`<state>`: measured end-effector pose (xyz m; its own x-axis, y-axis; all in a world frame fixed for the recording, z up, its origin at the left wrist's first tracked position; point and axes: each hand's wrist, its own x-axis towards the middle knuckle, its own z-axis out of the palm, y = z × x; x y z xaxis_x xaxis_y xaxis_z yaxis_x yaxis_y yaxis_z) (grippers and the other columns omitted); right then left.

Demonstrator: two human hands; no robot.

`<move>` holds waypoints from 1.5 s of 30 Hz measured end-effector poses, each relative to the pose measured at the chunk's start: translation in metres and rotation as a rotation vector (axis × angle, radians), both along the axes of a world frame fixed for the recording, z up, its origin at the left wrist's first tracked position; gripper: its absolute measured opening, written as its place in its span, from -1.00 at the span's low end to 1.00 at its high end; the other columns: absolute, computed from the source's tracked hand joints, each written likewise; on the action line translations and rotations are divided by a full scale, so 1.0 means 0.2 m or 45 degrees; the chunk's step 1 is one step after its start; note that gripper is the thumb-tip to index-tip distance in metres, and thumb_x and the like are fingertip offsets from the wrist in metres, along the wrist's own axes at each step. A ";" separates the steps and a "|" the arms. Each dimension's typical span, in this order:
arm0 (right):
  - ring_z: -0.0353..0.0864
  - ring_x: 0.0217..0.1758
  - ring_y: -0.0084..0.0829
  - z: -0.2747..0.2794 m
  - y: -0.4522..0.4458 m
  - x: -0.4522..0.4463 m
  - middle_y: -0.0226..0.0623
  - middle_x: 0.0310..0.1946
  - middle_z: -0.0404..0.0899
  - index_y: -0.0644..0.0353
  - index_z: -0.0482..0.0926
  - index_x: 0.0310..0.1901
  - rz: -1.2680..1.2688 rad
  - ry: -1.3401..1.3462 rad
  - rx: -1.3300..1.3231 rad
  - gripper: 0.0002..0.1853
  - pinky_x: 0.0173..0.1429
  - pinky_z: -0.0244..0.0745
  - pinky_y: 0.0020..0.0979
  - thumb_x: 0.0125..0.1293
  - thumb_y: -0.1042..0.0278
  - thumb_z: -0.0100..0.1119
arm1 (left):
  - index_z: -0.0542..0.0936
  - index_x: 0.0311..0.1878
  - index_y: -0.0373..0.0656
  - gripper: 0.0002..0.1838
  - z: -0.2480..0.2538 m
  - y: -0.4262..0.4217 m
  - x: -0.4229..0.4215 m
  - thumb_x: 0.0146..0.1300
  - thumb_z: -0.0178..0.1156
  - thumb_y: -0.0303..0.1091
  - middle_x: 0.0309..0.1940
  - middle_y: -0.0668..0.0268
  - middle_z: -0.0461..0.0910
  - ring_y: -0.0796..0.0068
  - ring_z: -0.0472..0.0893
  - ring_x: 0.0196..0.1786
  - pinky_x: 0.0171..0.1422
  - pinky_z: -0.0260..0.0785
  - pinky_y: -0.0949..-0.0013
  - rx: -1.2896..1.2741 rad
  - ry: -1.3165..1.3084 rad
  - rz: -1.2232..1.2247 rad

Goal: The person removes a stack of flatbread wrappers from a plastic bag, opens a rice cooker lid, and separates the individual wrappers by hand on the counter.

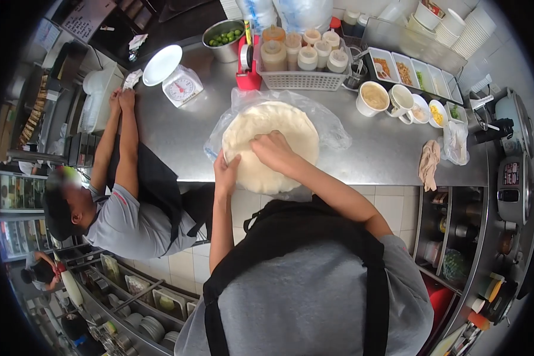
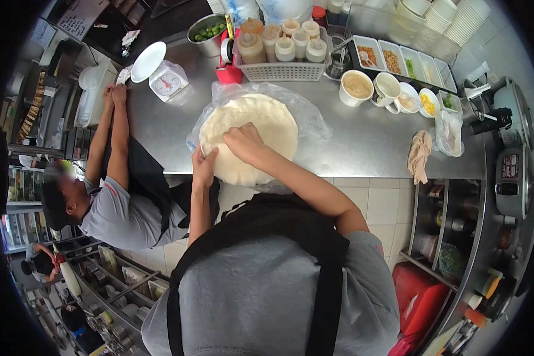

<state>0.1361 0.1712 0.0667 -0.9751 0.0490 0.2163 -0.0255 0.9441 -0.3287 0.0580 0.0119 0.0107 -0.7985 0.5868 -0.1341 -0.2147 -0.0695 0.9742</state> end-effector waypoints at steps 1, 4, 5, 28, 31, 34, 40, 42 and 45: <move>0.61 -0.41 -0.18 0.06 0.02 0.01 -0.16 -0.46 0.58 0.27 0.56 -0.47 -0.010 0.063 0.005 -0.91 -0.26 0.46 -0.24 -0.03 0.52 0.06 | 0.21 0.26 -0.27 -0.42 0.01 -0.01 0.02 0.13 0.05 -0.69 0.06 0.12 0.45 0.38 0.48 0.08 0.10 0.41 0.36 0.067 -0.160 0.021; 0.61 -0.43 -0.21 0.13 0.03 0.06 -0.19 -0.49 0.58 0.24 0.55 -0.49 -0.022 0.181 0.025 -0.92 -0.28 0.45 -0.25 -0.03 0.51 0.06 | 0.23 0.24 -0.25 -0.45 0.01 0.03 0.16 0.15 0.07 -0.66 0.05 0.12 0.46 0.35 0.47 0.11 0.13 0.40 0.32 0.338 -0.431 0.221; 0.61 -0.44 -0.22 0.11 0.03 0.08 -0.20 -0.50 0.57 0.23 0.55 -0.50 -0.025 0.188 0.041 -0.93 -0.29 0.45 -0.26 -0.03 0.51 0.05 | 0.23 0.24 -0.25 -0.45 0.01 0.02 0.17 0.15 0.08 -0.66 0.05 0.13 0.46 0.34 0.48 0.11 0.13 0.40 0.31 0.315 -0.427 0.184; 0.58 -0.13 -0.25 -0.09 -0.06 0.06 -0.29 -0.33 0.57 0.12 0.60 -0.36 -0.064 0.026 -0.066 -0.85 0.30 0.14 0.01 -0.04 0.50 0.18 | 0.21 0.18 -0.16 -0.52 0.05 0.03 0.09 0.20 0.04 -0.64 0.05 0.13 0.43 0.42 0.45 0.07 0.08 0.37 0.41 -0.233 0.198 -0.066; 0.59 -0.13 -0.27 -0.09 -0.02 0.02 -0.27 -0.36 0.59 0.12 0.61 -0.38 0.009 0.008 -0.071 -0.89 0.27 0.17 0.01 -0.01 0.45 0.18 | 0.23 0.16 -0.16 -0.55 0.04 0.02 0.09 0.21 0.02 -0.64 0.04 0.15 0.45 0.44 0.47 0.06 0.08 0.38 0.40 -0.165 0.177 -0.075; 0.59 -0.10 -0.31 -0.03 0.12 0.04 -0.27 -0.36 0.62 0.13 0.61 -0.39 -0.048 0.006 -0.272 -0.92 0.23 0.19 0.04 0.05 0.41 0.17 | 0.26 0.14 -0.19 -0.58 0.01 -0.02 0.10 0.22 0.01 -0.64 0.04 0.18 0.45 0.46 0.48 0.05 0.07 0.38 0.41 -0.106 0.146 -0.077; 0.59 -0.09 -0.31 -0.08 0.14 0.05 -0.28 -0.33 0.64 0.10 0.63 -0.34 -0.151 -0.022 -0.326 -0.89 0.23 0.18 0.03 0.05 0.37 0.23 | 0.30 0.10 -0.21 -0.60 0.01 0.02 0.06 0.19 0.05 -0.65 -0.06 0.23 0.49 0.49 0.50 -0.02 0.01 0.40 0.44 -0.190 0.242 -0.119; 0.61 -0.14 -0.28 -0.02 0.07 0.03 -0.26 -0.36 0.64 0.08 0.64 -0.35 -0.093 0.080 -0.269 -0.89 0.23 0.17 0.03 0.04 0.36 0.23 | 0.30 0.09 -0.20 -0.60 0.01 0.05 0.03 0.18 0.07 -0.65 -0.10 0.23 0.50 0.49 0.52 -0.07 -0.02 0.41 0.45 -0.261 0.361 -0.124; 0.61 -0.21 -0.23 -0.05 0.06 -0.03 -0.23 -0.36 0.63 0.08 0.64 -0.34 -0.002 -0.083 -0.126 -0.85 0.11 0.32 -0.05 0.01 0.32 0.27 | 0.29 0.08 -0.20 -0.60 0.00 0.07 0.00 0.17 0.08 -0.65 -0.13 0.22 0.50 0.49 0.54 -0.13 -0.06 0.43 0.46 -0.397 0.497 -0.112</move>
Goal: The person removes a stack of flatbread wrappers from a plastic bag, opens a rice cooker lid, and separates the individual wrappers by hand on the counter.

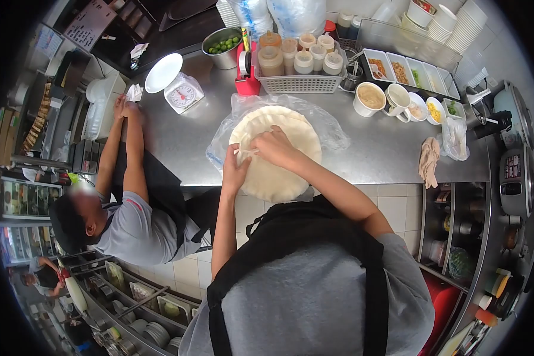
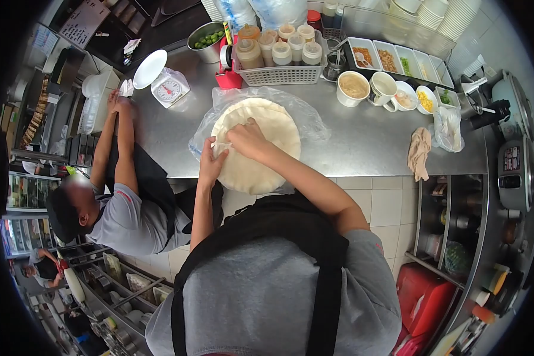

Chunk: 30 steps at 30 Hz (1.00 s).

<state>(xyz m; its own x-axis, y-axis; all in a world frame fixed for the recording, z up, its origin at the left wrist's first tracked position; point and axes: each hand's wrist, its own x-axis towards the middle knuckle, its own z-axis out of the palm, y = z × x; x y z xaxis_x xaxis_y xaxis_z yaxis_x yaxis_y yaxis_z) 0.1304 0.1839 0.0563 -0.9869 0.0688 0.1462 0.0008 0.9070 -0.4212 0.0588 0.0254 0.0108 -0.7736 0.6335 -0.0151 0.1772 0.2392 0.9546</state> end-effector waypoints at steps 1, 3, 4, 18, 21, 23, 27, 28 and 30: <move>0.62 -0.26 -0.23 0.00 0.02 0.00 -0.23 -0.40 0.63 0.08 0.63 -0.37 -0.023 0.046 0.014 -0.88 0.04 0.36 -0.07 0.01 0.33 0.26 | 0.29 0.08 -0.20 -0.60 -0.01 -0.01 -0.01 0.17 0.07 -0.65 -0.12 0.21 0.50 0.49 0.54 -0.14 -0.07 0.43 0.46 -0.031 0.032 0.000; 0.64 -0.34 -0.21 -0.01 0.08 0.01 -0.22 -0.49 0.62 0.09 0.63 -0.43 -0.058 0.132 0.048 -0.94 -0.09 0.43 -0.10 0.02 0.36 0.23 | 0.28 0.08 -0.20 -0.60 -0.04 -0.03 -0.01 0.17 0.07 -0.65 -0.10 0.19 0.50 0.49 0.55 -0.14 -0.08 0.43 0.47 -0.037 0.053 0.015; 0.63 -0.31 -0.21 0.03 0.11 0.05 -0.22 -0.44 0.62 0.10 0.63 -0.40 -0.108 0.071 -0.015 -0.90 -0.12 0.44 -0.13 0.01 0.34 0.25 | 0.28 0.08 -0.20 -0.60 -0.08 -0.05 -0.02 0.17 0.07 -0.65 -0.09 0.18 0.50 0.49 0.55 -0.13 -0.08 0.43 0.47 -0.015 0.044 0.029; 0.60 -0.20 -0.09 0.05 0.19 0.10 -0.12 -0.35 0.62 0.17 0.62 -0.29 -0.210 -0.095 -0.242 -0.77 -0.09 0.46 -0.14 0.06 0.23 0.25 | 0.42 0.05 -0.26 -0.47 0.05 0.11 -0.07 -0.07 0.32 -0.60 -0.19 0.22 0.61 0.51 0.58 -0.17 -0.10 0.43 0.46 -0.068 0.380 0.066; 0.59 -0.21 -0.07 0.12 0.28 0.14 -0.09 -0.36 0.61 0.19 0.61 -0.30 -0.233 0.014 -0.306 -0.77 -0.09 0.46 -0.13 0.08 0.23 0.24 | 0.49 -0.03 -0.32 -0.55 -0.07 0.05 -0.15 -0.06 0.35 -0.52 -0.25 0.20 0.62 0.48 0.59 -0.23 -0.14 0.43 0.43 -0.119 0.357 0.073; 0.58 -0.22 -0.03 0.14 0.37 0.19 -0.03 -0.34 0.60 0.22 0.62 -0.29 -0.261 0.113 -0.403 -0.74 -0.10 0.45 -0.15 0.06 0.22 0.26 | 0.53 -0.08 -0.36 -0.59 -0.08 0.00 -0.16 -0.05 0.35 -0.45 -0.28 0.18 0.63 0.40 0.60 -0.24 -0.12 0.42 0.39 -0.191 0.131 0.067; 0.58 -0.23 -0.01 -0.02 0.53 0.28 0.03 -0.32 0.59 0.25 0.63 -0.22 -0.460 0.162 -0.667 -0.67 -0.13 0.43 -0.21 0.01 0.21 0.32 | 0.55 -0.11 -0.40 -0.66 -0.06 -0.03 -0.09 0.07 0.31 -0.42 -0.32 0.20 0.64 0.52 0.61 -0.31 -0.20 0.45 0.46 -0.115 -0.267 0.167; 0.59 -0.27 -0.06 -0.06 0.53 0.30 0.01 -0.35 0.60 0.26 0.63 -0.24 -0.470 0.180 -0.696 -0.67 -0.15 0.43 -0.24 0.03 0.20 0.32 | 0.55 -0.11 -0.40 -0.66 -0.05 -0.05 -0.06 0.08 0.31 -0.40 -0.32 0.20 0.64 0.52 0.61 -0.31 -0.20 0.45 0.47 -0.076 -0.387 0.187; 0.62 -0.35 -0.16 -0.16 0.51 0.29 -0.02 -0.41 0.61 0.30 0.62 -0.27 -0.488 0.229 -0.754 -0.67 -0.19 0.45 -0.31 0.06 0.17 0.30 | 0.55 -0.11 -0.39 -0.67 -0.06 -0.08 0.01 0.09 0.31 -0.39 -0.33 0.21 0.64 0.53 0.60 -0.32 -0.21 0.45 0.47 -0.061 -0.486 0.200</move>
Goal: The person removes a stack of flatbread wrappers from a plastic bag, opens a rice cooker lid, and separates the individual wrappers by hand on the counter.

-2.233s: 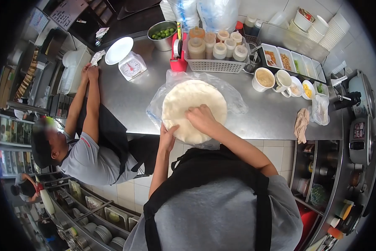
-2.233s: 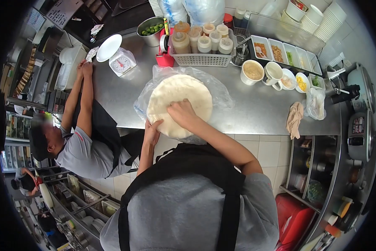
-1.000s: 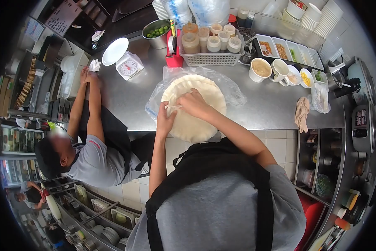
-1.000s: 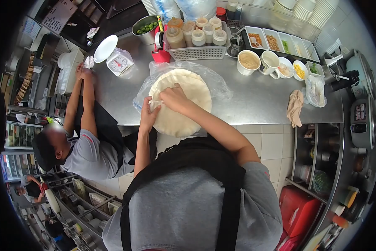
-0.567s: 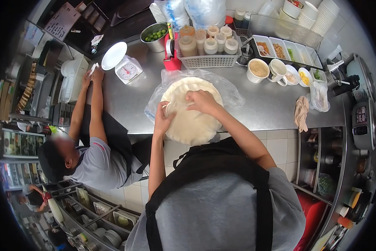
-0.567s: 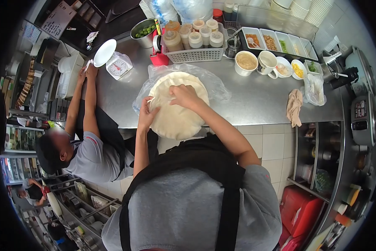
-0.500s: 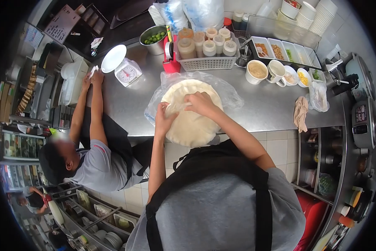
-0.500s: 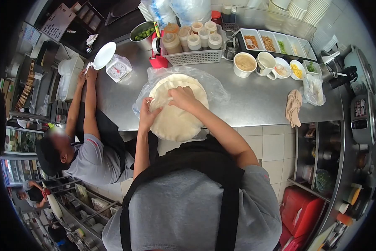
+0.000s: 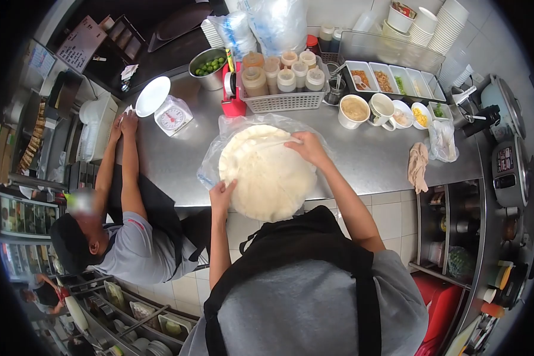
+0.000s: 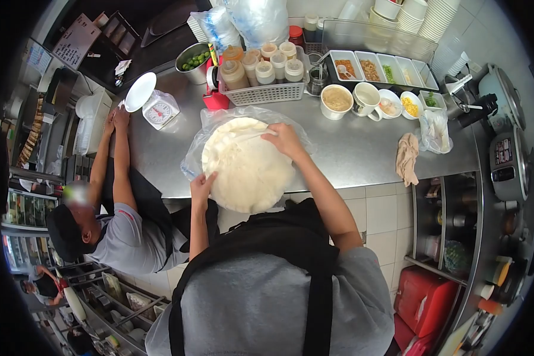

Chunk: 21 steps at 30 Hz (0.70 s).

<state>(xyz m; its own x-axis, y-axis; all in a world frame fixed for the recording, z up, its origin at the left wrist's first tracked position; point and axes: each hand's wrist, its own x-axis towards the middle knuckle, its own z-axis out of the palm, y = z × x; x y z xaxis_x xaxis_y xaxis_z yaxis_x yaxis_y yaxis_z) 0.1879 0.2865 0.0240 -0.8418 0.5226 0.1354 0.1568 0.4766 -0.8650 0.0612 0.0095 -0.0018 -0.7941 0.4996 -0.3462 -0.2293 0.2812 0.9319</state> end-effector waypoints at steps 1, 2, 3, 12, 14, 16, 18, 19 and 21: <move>0.61 -0.36 -0.18 0.01 -0.01 -0.01 -0.03 -0.42 0.61 0.30 0.62 -0.27 -0.003 0.000 0.002 -0.67 -0.19 0.45 -0.31 0.06 0.18 0.30 | 0.55 -0.12 -0.38 -0.68 0.00 -0.02 0.04 0.10 0.31 -0.40 -0.34 0.23 0.63 0.53 0.59 -0.34 -0.22 0.44 0.48 -0.026 0.021 -0.013; 0.61 -0.38 -0.20 0.04 -0.04 -0.03 -0.04 -0.42 0.62 0.30 0.62 -0.27 -0.005 0.001 0.001 -0.67 -0.20 0.45 -0.32 0.07 0.18 0.30 | 0.55 -0.12 -0.37 -0.69 0.00 -0.03 0.09 0.10 0.30 -0.40 -0.35 0.25 0.63 0.54 0.58 -0.35 -0.23 0.44 0.48 -0.055 0.042 -0.024; 0.61 -0.39 -0.21 0.06 -0.06 -0.04 -0.05 -0.43 0.62 0.30 0.62 -0.27 -0.005 0.000 -0.003 -0.68 -0.20 0.44 -0.33 0.07 0.19 0.30 | 0.47 0.01 -0.38 -0.60 0.00 -0.03 0.13 0.11 0.28 -0.43 -0.23 0.22 0.61 0.52 0.58 -0.24 -0.13 0.44 0.46 0.039 -0.022 -0.068; 0.63 -0.29 -0.40 0.07 0.17 0.03 -0.11 -0.41 0.64 0.38 0.62 -0.23 0.063 -0.231 -0.301 -0.61 -0.12 0.47 -0.41 0.05 0.17 0.34 | 0.34 0.17 -0.33 -0.52 0.18 -0.10 0.15 0.18 0.20 -0.47 -0.01 0.19 0.53 0.47 0.54 -0.04 0.06 0.39 0.41 0.348 -0.105 0.030; 0.58 -0.30 -0.55 0.08 0.11 0.06 -0.29 -0.38 0.64 0.30 0.63 -0.21 0.133 -0.181 -0.559 -0.71 -0.17 0.46 -0.48 0.09 0.27 0.32 | 0.35 0.17 -0.32 -0.52 0.21 -0.12 0.14 0.19 0.20 -0.46 0.00 0.19 0.53 0.48 0.54 -0.04 0.05 0.40 0.40 0.408 -0.200 0.035; 0.55 -0.29 -0.62 0.09 0.07 0.09 -0.40 -0.35 0.63 0.26 0.62 -0.19 0.238 -0.103 -0.758 -0.74 -0.16 0.44 -0.52 0.10 0.34 0.32 | 0.37 0.15 -0.32 -0.55 0.26 -0.11 0.13 0.20 0.20 -0.45 -0.05 0.21 0.56 0.52 0.56 -0.08 0.01 0.42 0.42 0.388 -0.156 -0.025; 0.54 -0.26 -0.61 0.10 0.03 0.08 -0.43 -0.31 0.61 0.26 0.60 -0.15 0.388 0.003 -0.899 -0.72 -0.11 0.43 -0.52 0.09 0.38 0.33 | 0.38 0.15 -0.32 -0.56 0.34 -0.08 0.13 0.20 0.19 -0.46 -0.07 0.22 0.57 0.53 0.57 -0.11 0.00 0.42 0.43 0.377 -0.117 -0.128; 0.54 -0.25 -0.60 0.13 0.01 0.08 -0.44 -0.32 0.60 0.26 0.58 -0.15 0.396 0.061 -0.859 -0.70 -0.09 0.42 -0.53 0.07 0.38 0.35 | 0.42 0.11 -0.32 -0.60 0.41 -0.07 0.14 0.20 0.19 -0.48 -0.11 0.25 0.59 0.57 0.57 -0.15 -0.01 0.42 0.46 0.404 -0.097 -0.134; 0.55 -0.23 -0.56 0.21 -0.02 0.05 -0.45 -0.34 0.59 0.25 0.55 -0.14 0.402 0.186 -0.773 -0.65 -0.05 0.41 -0.53 0.03 0.38 0.39 | 0.44 0.08 -0.31 -0.63 0.51 -0.06 0.13 0.20 0.19 -0.48 -0.13 0.27 0.59 0.59 0.57 -0.16 -0.03 0.41 0.48 0.374 -0.028 -0.227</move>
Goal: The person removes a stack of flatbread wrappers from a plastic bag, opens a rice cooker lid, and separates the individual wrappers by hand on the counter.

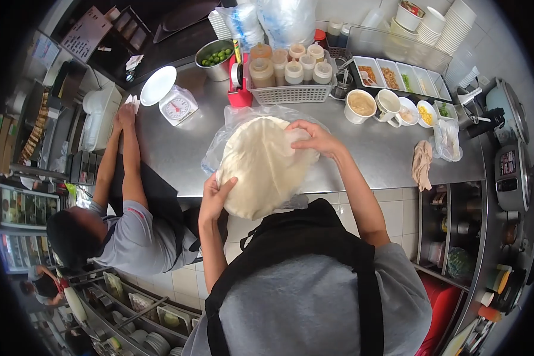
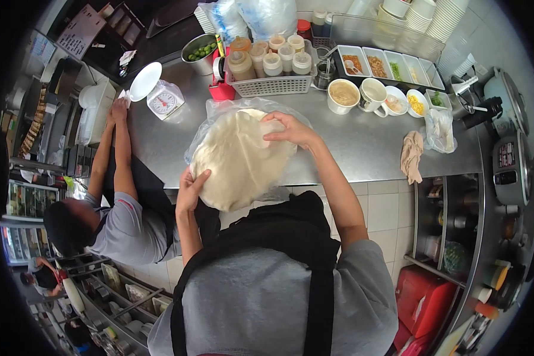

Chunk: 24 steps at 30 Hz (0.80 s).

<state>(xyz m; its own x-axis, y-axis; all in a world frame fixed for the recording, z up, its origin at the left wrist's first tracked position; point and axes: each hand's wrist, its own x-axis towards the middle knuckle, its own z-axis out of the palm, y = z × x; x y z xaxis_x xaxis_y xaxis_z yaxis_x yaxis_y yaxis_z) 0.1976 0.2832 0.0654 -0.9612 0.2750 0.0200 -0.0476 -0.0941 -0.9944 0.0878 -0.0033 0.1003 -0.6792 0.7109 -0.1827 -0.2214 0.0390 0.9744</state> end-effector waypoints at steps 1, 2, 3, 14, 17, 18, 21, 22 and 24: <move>0.55 -0.25 -0.56 0.03 -0.01 -0.02 -0.44 -0.36 0.59 0.23 0.54 -0.13 0.043 0.013 0.068 -0.63 -0.06 0.41 -0.53 0.01 0.38 0.40 | 0.46 0.07 -0.31 -0.64 0.04 -0.01 0.00 0.19 0.20 -0.48 -0.14 0.28 0.60 0.60 0.57 -0.16 -0.03 0.41 0.48 -0.013 0.041 -0.042; 0.54 -0.27 -0.57 0.05 0.00 -0.04 -0.44 -0.38 0.58 0.22 0.53 -0.12 0.086 0.026 0.136 -0.62 -0.08 0.42 -0.52 0.00 0.37 0.42 | 0.50 0.02 -0.30 -0.68 0.07 -0.01 -0.01 0.18 0.21 -0.48 -0.17 0.31 0.61 0.62 0.56 -0.18 -0.06 0.41 0.51 -0.021 0.089 -0.065; 0.54 -0.29 -0.57 0.07 0.00 -0.06 -0.43 -0.41 0.57 0.21 0.52 -0.12 0.129 0.038 0.203 -0.60 -0.09 0.42 -0.52 -0.01 0.37 0.43 | 0.51 0.01 -0.30 -0.68 0.11 -0.02 -0.01 0.18 0.22 -0.48 -0.18 0.31 0.61 0.62 0.56 -0.19 -0.07 0.40 0.51 -0.031 0.101 -0.078; 0.44 -0.44 -0.69 0.20 -0.14 -0.08 -0.50 -0.49 0.51 0.20 0.51 -0.27 0.327 -0.205 0.226 -0.66 -0.33 0.32 -0.55 -0.02 0.29 0.45 | 0.50 0.01 -0.37 -0.63 0.27 -0.08 -0.07 0.13 0.25 -0.48 -0.19 0.25 0.61 0.57 0.58 -0.22 -0.08 0.39 0.50 0.039 0.177 -0.061; 0.40 -0.46 -0.70 0.18 -0.18 -0.10 -0.52 -0.52 0.50 0.24 0.55 -0.33 0.356 -0.069 0.293 -0.71 -0.35 0.29 -0.55 0.00 0.28 0.43 | 0.51 0.00 -0.38 -0.64 0.31 -0.09 -0.06 0.12 0.25 -0.48 -0.20 0.25 0.62 0.55 0.58 -0.22 -0.07 0.39 0.49 0.016 0.178 -0.065; 0.39 -0.46 -0.70 0.17 -0.19 -0.11 -0.53 -0.53 0.50 0.26 0.57 -0.35 0.369 0.036 0.335 -0.72 -0.35 0.28 -0.56 0.01 0.28 0.43 | 0.51 0.00 -0.38 -0.64 0.31 -0.09 -0.06 0.11 0.25 -0.49 -0.20 0.24 0.62 0.55 0.58 -0.22 -0.07 0.39 0.49 0.025 0.178 -0.065; 0.37 -0.47 -0.71 0.15 -0.21 -0.12 -0.53 -0.52 0.52 0.31 0.60 -0.31 0.274 -0.075 0.263 -0.70 -0.37 0.27 -0.57 0.01 0.29 0.43 | 0.51 -0.01 -0.39 -0.64 0.31 -0.10 -0.07 0.09 0.25 -0.51 -0.20 0.22 0.62 0.55 0.58 -0.22 -0.07 0.39 0.49 0.064 0.160 -0.057; 0.36 -0.50 -0.71 0.18 -0.23 -0.12 -0.53 -0.56 0.51 0.30 0.62 -0.33 0.227 -0.039 0.247 -0.71 -0.40 0.26 -0.57 -0.01 0.28 0.44 | 0.51 -0.01 -0.39 -0.63 0.31 -0.10 -0.07 0.08 0.25 -0.51 -0.20 0.22 0.62 0.54 0.58 -0.22 -0.07 0.39 0.50 0.083 0.139 -0.052; 0.34 -0.56 -0.70 0.27 -0.29 -0.10 -0.52 -0.63 0.48 0.27 0.64 -0.37 0.128 0.034 0.210 -0.71 -0.45 0.22 -0.58 -0.05 0.25 0.45 | 0.51 -0.02 -0.40 -0.63 0.31 -0.11 -0.07 0.07 0.24 -0.53 -0.20 0.20 0.62 0.52 0.59 -0.22 -0.07 0.39 0.50 0.122 0.105 -0.027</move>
